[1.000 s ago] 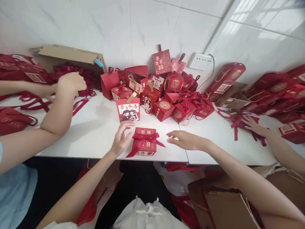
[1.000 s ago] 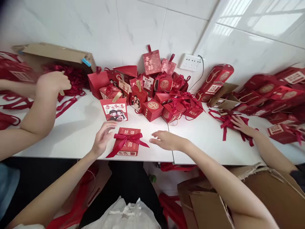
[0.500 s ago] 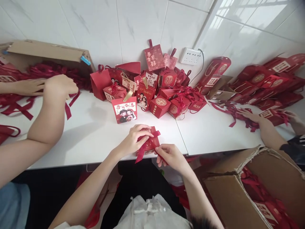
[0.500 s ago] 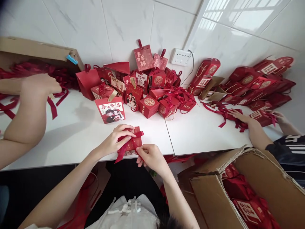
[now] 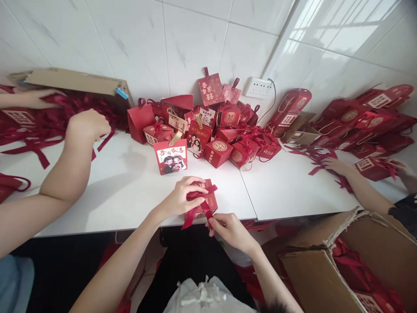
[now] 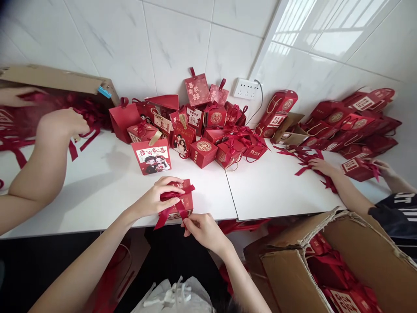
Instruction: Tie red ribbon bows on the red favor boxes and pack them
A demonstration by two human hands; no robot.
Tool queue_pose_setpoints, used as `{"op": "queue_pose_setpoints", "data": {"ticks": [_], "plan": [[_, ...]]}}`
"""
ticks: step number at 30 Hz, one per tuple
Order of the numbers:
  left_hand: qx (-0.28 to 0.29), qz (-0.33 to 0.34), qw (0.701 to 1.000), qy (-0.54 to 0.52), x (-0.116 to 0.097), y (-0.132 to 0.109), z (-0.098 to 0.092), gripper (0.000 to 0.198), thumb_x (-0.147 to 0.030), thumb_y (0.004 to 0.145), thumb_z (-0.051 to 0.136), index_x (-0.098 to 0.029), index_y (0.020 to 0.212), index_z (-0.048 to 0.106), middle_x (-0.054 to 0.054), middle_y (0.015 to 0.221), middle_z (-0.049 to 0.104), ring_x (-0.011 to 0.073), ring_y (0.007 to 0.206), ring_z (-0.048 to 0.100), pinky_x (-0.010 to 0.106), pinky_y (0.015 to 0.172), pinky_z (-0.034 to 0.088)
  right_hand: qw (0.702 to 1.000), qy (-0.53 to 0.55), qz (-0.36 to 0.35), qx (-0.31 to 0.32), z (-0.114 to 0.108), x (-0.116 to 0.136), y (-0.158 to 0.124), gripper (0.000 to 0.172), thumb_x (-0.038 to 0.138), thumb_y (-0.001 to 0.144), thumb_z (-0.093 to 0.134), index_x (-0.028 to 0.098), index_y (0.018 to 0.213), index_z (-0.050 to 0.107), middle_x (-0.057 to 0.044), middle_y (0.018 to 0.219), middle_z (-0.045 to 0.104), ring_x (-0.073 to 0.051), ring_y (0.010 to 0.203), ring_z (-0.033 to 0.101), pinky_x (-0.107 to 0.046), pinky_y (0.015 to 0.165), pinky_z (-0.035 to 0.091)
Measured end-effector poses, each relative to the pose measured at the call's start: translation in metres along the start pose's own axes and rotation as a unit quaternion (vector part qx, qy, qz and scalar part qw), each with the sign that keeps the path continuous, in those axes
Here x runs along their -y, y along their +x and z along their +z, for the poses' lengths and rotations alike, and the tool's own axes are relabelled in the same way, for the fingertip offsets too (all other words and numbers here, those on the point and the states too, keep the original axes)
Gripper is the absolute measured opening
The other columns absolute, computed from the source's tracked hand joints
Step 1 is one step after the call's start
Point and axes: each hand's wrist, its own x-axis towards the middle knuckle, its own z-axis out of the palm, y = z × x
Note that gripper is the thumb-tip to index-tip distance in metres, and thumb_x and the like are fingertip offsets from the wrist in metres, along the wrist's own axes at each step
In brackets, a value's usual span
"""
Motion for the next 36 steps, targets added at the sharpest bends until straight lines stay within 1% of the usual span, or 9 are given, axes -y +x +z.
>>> {"op": "queue_pose_setpoints", "data": {"ticks": [10, 13, 15, 18, 21, 24, 28, 32, 36], "plan": [[0.061, 0.001, 0.998, 0.010, 0.004, -0.002, -0.005, 0.027, -0.036, 0.077, 0.063, -0.027, 0.102, 0.064, 0.007, 0.124, 0.050, 0.0269, 0.120, 0.044, 0.046, 0.105, 0.030, 0.999, -0.038, 0.005, 0.002, -0.006, -0.021, -0.005, 0.036, 0.036, 0.090, 0.041, 0.018, 0.067, 0.062, -0.003, 0.073, 0.067, -0.017, 0.070, 0.062, -0.027, 0.068, 0.046], [0.060, 0.009, 0.998, 0.011, 0.003, -0.002, -0.005, 0.025, -0.035, 0.078, 0.062, -0.027, 0.101, 0.064, 0.007, 0.122, 0.051, 0.0266, 0.118, 0.045, 0.046, 0.105, 0.030, 0.992, -0.065, 0.049, -0.094, -0.023, -0.023, -0.005, 0.036, 0.044, 0.090, 0.041, 0.019, 0.073, 0.061, -0.003, 0.065, 0.061, -0.017, 0.062, 0.058, -0.028, 0.061, 0.046], [0.058, 0.018, 0.998, 0.011, 0.002, -0.002, -0.004, 0.025, -0.035, 0.078, 0.062, -0.026, 0.101, 0.065, 0.007, 0.122, 0.051, 0.0265, 0.118, 0.046, 0.045, 0.105, 0.030, 0.983, -0.061, 0.025, -0.174, -0.031, -0.021, -0.001, 0.036, 0.051, 0.085, 0.047, 0.018, 0.093, 0.059, -0.007, 0.082, 0.063, -0.020, 0.075, 0.060, -0.030, 0.064, 0.049], [0.050, 0.037, 0.998, 0.020, 0.003, -0.001, -0.004, 0.025, -0.035, 0.077, 0.062, -0.026, 0.100, 0.065, 0.007, 0.122, 0.052, 0.0271, 0.117, 0.046, 0.045, 0.104, 0.030, 0.980, -0.053, -0.090, -0.172, -0.030, -0.017, 0.015, 0.076, 0.054, 0.072, 0.064, 0.019, 0.132, 0.034, -0.016, 0.130, 0.042, -0.028, 0.116, 0.047, -0.039, 0.086, 0.048], [0.043, 0.057, 0.997, 0.030, 0.005, -0.003, -0.002, 0.027, -0.038, 0.078, 0.061, -0.025, 0.102, 0.065, 0.007, 0.122, 0.052, 0.0281, 0.120, 0.042, 0.045, 0.104, 0.028, 0.986, -0.042, -0.136, -0.086, -0.019, -0.016, 0.032, 0.103, 0.050, 0.065, 0.072, 0.024, 0.143, 0.010, -0.015, 0.145, 0.021, -0.029, 0.133, 0.026, -0.046, 0.105, 0.034], [-0.059, 0.045, 0.996, 0.040, 0.005, -0.014, 0.006, 0.037, -0.046, 0.081, 0.053, -0.024, 0.111, 0.058, 0.009, 0.125, 0.049, 0.0288, 0.122, 0.039, 0.046, 0.104, 0.027, 0.991, -0.022, -0.121, -0.044, -0.011, -0.022, 0.042, 0.106, 0.044, 0.068, 0.073, 0.026, 0.145, 0.002, -0.014, 0.143, 0.024, -0.029, 0.132, 0.030, -0.048, 0.106, 0.031], [-0.293, -0.116, 0.949, 0.029, -0.002, -0.033, 0.021, 0.033, -0.046, 0.086, 0.040, -0.018, 0.100, 0.051, 0.009, 0.100, 0.055, 0.0222, 0.097, 0.052, 0.039, 0.086, 0.042, 0.990, -0.003, -0.127, -0.064, -0.009, -0.030, 0.045, 0.116, 0.043, 0.064, 0.077, 0.026, 0.145, -0.005, -0.014, 0.137, 0.029, -0.030, 0.128, 0.034, -0.051, 0.104, 0.034], [-0.219, -0.265, 0.936, -0.072, -0.015, -0.034, 0.025, 0.029, -0.043, 0.088, 0.041, -0.020, 0.072, 0.044, -0.002, 0.067, 0.051, 0.0129, 0.060, 0.050, 0.027, 0.060, 0.043, 0.987, 0.023, -0.138, -0.082, -0.007, -0.031, 0.046, 0.113, 0.045, 0.062, 0.077, 0.029, 0.145, 0.003, -0.013, 0.132, 0.032, -0.030, 0.125, 0.038, -0.050, 0.099, 0.041], [-0.291, -0.136, 0.945, -0.058, -0.026, -0.027, 0.025, 0.017, -0.028, 0.087, 0.049, -0.019, 0.073, 0.046, -0.001, 0.071, 0.051, 0.0115, 0.067, 0.053, 0.024, 0.061, 0.045, 0.979, 0.017, -0.149, -0.135, -0.003, -0.030, 0.042, 0.108, 0.043, 0.061, 0.078, 0.031, 0.144, 0.011, -0.012, 0.135, 0.029, -0.030, 0.126, 0.037, -0.047, 0.093, 0.048]]}}
